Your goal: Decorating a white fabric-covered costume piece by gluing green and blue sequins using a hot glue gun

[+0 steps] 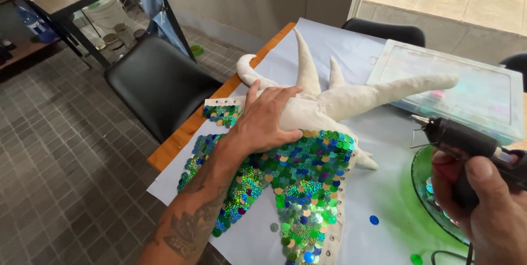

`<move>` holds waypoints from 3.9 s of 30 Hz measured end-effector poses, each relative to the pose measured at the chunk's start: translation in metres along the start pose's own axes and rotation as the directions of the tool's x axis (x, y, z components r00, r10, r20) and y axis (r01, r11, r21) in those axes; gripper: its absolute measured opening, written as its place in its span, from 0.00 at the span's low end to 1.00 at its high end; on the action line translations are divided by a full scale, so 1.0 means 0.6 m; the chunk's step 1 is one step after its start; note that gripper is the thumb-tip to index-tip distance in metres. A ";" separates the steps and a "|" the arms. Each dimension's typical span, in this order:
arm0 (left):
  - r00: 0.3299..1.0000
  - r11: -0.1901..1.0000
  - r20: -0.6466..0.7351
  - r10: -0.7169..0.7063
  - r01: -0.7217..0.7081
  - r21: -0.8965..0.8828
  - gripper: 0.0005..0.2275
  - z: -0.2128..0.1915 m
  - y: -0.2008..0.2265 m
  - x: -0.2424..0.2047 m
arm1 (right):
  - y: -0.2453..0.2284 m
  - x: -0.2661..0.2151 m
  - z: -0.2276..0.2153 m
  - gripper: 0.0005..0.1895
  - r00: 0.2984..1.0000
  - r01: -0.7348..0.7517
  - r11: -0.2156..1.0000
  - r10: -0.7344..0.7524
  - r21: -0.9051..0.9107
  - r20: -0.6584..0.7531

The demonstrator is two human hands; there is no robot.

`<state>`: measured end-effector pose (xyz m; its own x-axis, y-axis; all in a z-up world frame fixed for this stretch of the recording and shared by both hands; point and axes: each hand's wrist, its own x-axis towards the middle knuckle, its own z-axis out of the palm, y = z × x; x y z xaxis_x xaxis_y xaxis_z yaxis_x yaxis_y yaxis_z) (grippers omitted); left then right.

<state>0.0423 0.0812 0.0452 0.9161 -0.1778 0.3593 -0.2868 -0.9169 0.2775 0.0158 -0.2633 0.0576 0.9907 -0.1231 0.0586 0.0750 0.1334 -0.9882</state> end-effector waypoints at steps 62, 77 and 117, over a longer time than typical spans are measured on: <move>0.695 0.788 0.647 0.314 0.189 -0.585 0.16 0.309 0.367 0.215 | -0.070 0.032 -0.107 0.23 0.914 0.393 0.900 -0.405 0.188 0.031; 0.782 0.929 0.508 0.361 -0.352 -0.118 0.08 0.393 0.365 0.239 | -0.070 0.035 -0.105 0.25 0.921 0.381 0.916 -0.387 0.125 0.031; 0.890 0.212 0.323 -0.321 0.400 -0.892 0.14 0.068 0.245 -0.027 | -0.043 0.032 -0.030 0.16 0.990 -0.121 0.992 0.120 -0.014 -0.071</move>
<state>-0.0033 -0.0652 0.0436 0.9981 0.0209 -0.0571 0.0560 0.0535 0.9970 0.0308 -0.2866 0.0817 0.9819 -0.1758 -0.0708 -0.0474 0.1336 -0.9899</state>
